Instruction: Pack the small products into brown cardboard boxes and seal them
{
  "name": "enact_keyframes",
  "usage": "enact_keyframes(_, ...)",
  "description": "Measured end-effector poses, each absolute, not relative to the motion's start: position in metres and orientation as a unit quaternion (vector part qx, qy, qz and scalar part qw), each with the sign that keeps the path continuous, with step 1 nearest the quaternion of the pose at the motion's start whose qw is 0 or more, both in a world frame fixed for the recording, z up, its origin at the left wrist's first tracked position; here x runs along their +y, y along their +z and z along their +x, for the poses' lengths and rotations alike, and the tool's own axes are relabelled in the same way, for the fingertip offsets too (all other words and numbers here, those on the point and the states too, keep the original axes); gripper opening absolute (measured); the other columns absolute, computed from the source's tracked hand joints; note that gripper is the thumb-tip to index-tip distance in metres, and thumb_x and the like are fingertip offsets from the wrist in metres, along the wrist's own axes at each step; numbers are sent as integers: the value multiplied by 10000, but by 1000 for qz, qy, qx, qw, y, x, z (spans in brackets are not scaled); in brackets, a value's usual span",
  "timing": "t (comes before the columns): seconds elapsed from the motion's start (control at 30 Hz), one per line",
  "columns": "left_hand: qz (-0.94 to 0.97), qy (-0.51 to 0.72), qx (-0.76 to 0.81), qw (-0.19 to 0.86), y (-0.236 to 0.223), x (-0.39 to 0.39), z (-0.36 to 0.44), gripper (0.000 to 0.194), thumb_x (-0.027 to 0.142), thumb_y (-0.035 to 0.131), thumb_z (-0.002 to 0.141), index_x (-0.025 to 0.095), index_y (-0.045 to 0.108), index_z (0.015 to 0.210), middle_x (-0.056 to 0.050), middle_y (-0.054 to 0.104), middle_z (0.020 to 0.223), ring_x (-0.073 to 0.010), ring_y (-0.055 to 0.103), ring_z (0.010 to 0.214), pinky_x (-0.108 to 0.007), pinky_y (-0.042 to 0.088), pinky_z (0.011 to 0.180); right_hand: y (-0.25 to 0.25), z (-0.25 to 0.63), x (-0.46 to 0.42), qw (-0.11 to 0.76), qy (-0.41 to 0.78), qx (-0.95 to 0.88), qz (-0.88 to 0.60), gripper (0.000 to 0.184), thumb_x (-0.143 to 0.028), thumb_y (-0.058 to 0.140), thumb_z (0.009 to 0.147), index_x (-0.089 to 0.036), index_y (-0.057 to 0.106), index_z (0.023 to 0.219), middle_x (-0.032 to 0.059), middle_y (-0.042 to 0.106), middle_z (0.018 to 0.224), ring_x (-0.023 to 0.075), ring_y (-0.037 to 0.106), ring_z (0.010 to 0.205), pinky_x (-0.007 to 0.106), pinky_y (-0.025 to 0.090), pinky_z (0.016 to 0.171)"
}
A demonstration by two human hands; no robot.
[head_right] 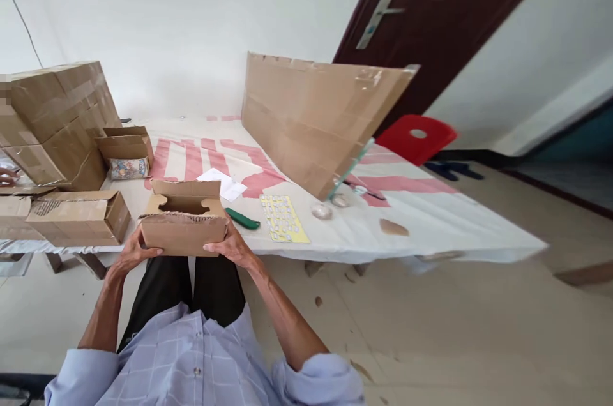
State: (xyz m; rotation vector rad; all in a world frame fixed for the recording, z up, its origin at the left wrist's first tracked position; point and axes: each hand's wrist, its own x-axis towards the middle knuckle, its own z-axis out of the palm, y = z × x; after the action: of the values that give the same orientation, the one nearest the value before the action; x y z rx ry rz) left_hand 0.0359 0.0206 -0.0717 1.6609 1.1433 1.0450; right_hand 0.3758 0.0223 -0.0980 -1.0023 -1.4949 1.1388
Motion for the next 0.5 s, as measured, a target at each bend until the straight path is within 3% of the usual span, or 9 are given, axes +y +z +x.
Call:
enact_keyframes(0.17, 616, 436, 480, 447, -95, 23, 35, 1350, 617, 1022, 681, 203, 367, 1787, -278, 435, 1798, -511, 483, 1628, -650, 440, 1295, -86, 371, 45, 529, 440, -587, -426, 880, -533, 985, 659, -223, 691, 1428, 154, 818, 1283, 377, 748, 1214, 601, 601, 1109)
enact_keyframes(0.33, 605, 437, 499, 440, -112, 23, 35, 1235, 548, 999, 738, 252, 398, 1776, -262, 466, 1777, -504, 497, 1620, -644, 473, 1257, -66, 338, 105, 573, 411, -593, -389, 967, -583, 971, 688, -225, 616, 1513, 167, 792, 1353, 365, 711, 1292, 621, 537, 1190)
enact_keyframes(0.5, 603, 442, 511, 424, -118, 17, 40, 1054, 425, 957, 794, 230, 489, 1719, -238, 476, 1766, -471, 518, 1601, -609, 467, 1272, -56, 280, 171, 566, 439, -603, -351, 1086, -663, 968, 641, -242, 545, 1548, 163, 750, 1419, 338, 677, 1336, 569, 562, 1152)
